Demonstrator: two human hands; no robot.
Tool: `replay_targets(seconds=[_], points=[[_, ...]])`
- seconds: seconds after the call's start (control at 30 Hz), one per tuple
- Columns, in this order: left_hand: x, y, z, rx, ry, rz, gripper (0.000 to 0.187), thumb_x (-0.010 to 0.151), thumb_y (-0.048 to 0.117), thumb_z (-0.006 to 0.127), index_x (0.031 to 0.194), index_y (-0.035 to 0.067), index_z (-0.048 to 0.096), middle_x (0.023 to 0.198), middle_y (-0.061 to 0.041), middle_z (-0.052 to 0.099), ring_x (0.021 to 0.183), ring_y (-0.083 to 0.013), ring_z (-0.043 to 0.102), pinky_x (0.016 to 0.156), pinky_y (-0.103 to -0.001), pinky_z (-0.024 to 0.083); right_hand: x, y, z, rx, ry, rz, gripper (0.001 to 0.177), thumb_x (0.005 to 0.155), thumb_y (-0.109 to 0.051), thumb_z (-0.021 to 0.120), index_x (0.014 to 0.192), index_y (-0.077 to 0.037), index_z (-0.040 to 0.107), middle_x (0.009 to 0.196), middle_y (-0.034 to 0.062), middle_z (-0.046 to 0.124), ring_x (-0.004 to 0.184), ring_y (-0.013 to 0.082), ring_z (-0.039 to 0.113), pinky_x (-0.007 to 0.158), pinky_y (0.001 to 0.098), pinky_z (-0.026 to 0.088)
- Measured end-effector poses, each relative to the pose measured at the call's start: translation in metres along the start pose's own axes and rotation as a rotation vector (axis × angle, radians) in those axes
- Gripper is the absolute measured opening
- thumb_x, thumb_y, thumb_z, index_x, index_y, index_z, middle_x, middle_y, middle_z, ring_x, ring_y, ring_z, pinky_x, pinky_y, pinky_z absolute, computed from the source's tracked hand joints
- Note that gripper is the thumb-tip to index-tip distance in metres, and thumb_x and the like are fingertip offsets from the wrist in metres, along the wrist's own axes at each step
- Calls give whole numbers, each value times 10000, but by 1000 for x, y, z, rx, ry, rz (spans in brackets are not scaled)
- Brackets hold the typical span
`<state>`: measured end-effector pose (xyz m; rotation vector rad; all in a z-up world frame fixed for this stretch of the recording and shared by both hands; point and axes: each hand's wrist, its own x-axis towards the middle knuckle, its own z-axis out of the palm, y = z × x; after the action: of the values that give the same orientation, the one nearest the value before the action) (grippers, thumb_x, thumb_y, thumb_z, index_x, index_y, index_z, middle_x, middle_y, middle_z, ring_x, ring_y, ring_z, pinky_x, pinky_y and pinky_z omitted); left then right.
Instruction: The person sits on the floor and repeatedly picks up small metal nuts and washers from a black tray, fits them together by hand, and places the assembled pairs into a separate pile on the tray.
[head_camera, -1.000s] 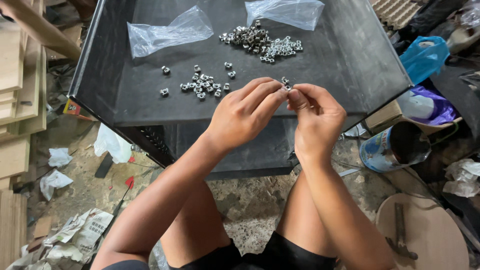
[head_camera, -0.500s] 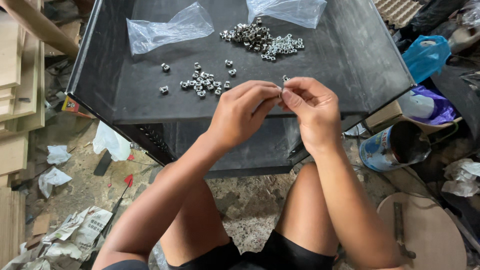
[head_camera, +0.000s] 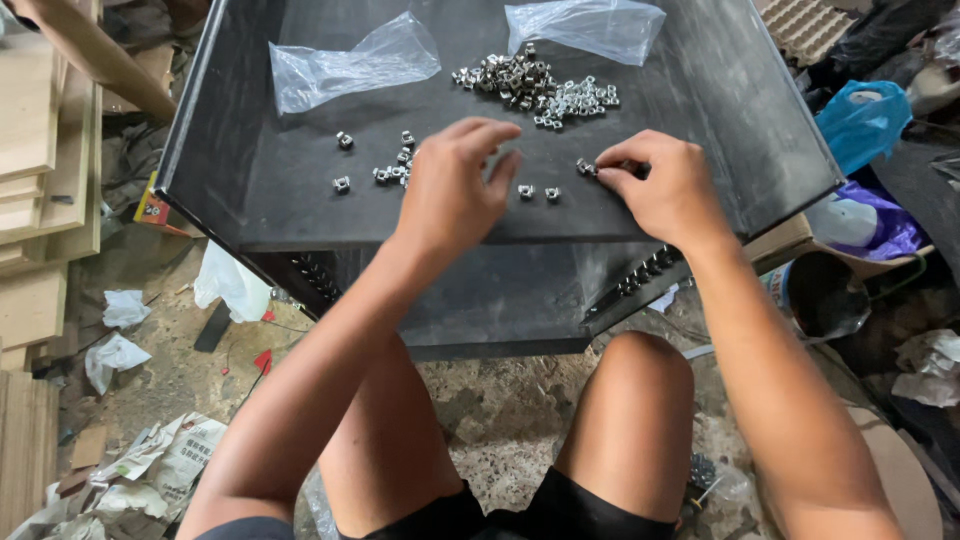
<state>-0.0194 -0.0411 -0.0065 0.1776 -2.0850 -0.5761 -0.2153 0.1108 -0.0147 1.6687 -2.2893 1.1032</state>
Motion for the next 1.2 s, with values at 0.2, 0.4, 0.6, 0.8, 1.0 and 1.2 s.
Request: replay_targets(seconds=[0.2, 0.4, 0.6, 0.8, 1.0, 1.2], points=[[41, -55, 35, 393, -207, -41, 41, 740, 74, 701, 718, 54, 673, 740, -206, 655, 683, -458, 604, 530, -549, 449, 12, -16, -15, 10, -88, 194, 175, 876, -180, 674, 1026, -118, 739, 1033, 17, 728, 944, 142, 653, 876, 312, 489], [70, -91, 63, 471, -369, -94, 186, 705, 31, 568, 724, 157, 704, 786, -117, 595, 745, -395, 594, 507, -518, 450, 45, -9, 4, -40, -34, 21, 162, 867, -119, 707, 1023, -104, 747, 939, 55, 735, 819, 172, 655, 750, 331, 518], [77, -95, 63, 446, -374, 39, 137, 712, 95, 608, 586, 137, 575, 741, -53, 564, 655, -364, 560, 471, -490, 401, 72, -12, 33, -300, -139, 12, 126, 806, -280, 742, 914, -216, 752, 857, 44, 676, 822, 316, 628, 696, 467, 474], [77, -93, 59, 373, -444, 68, 144, 801, 186, 625, 841, 200, 763, 883, -66, 607, 795, -336, 601, 580, -481, 462, 72, -13, 33, -273, -151, 71, 133, 833, -269, 711, 919, -183, 765, 902, 45, 727, 868, 302, 652, 749, 437, 482], [77, -97, 69, 449, -413, 29, 82, 820, 209, 675, 789, 176, 743, 884, -65, 618, 819, -352, 599, 553, -517, 472, 69, -14, 34, -274, -134, 64, 71, 815, -211, 706, 848, -167, 753, 883, 49, 712, 850, 318, 635, 750, 453, 466], [73, -80, 52, 278, -324, 79, 94, 833, 34, 570, 773, 106, 572, 772, -93, 621, 631, -346, 542, 498, -467, 376, 64, -10, 36, -253, -81, 98, 32, 844, -188, 697, 854, -158, 697, 794, 59, 712, 798, 337, 640, 724, 453, 455]])
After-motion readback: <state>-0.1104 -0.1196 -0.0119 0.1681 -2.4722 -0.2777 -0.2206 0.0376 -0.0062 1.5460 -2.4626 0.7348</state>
